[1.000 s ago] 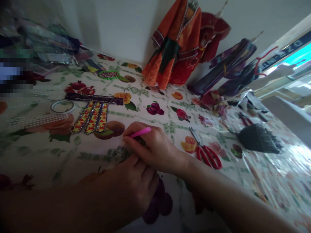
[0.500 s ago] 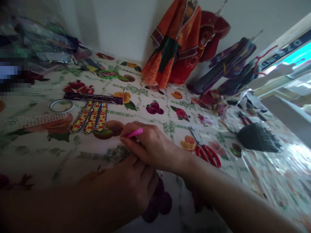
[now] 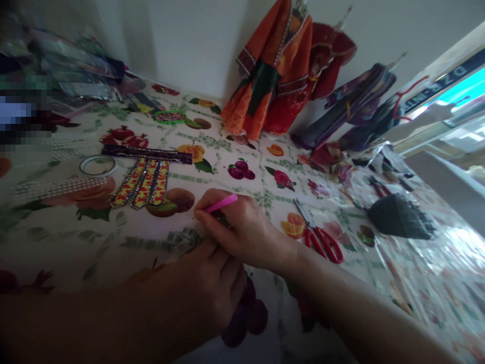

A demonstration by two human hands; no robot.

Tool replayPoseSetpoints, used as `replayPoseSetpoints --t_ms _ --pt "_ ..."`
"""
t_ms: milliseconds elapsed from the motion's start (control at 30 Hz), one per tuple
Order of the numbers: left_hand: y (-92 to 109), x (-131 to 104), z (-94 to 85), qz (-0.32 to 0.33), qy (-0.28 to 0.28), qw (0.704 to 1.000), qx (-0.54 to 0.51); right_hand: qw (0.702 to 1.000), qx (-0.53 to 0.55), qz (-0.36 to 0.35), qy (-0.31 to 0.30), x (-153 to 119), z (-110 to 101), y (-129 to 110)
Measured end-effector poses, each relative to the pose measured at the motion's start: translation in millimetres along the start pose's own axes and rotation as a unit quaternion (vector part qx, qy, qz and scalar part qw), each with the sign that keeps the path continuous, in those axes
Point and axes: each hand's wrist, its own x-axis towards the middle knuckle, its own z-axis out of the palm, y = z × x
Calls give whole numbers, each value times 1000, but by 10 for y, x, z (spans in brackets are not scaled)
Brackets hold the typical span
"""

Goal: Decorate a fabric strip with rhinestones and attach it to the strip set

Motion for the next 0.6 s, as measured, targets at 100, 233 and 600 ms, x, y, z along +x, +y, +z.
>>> replayPoseSetpoints --t_ms 100,233,600 --pt "-9 -5 7 -1 11 1000 -6 1000 13 19 14 -51 -43 13" --pt "-32 -25 15 5 26 1000 -8 995 27 55 77 -232 -148 44" --pt "-83 -55 6 46 23 998 42 988 67 71 122 -677 -56 243"
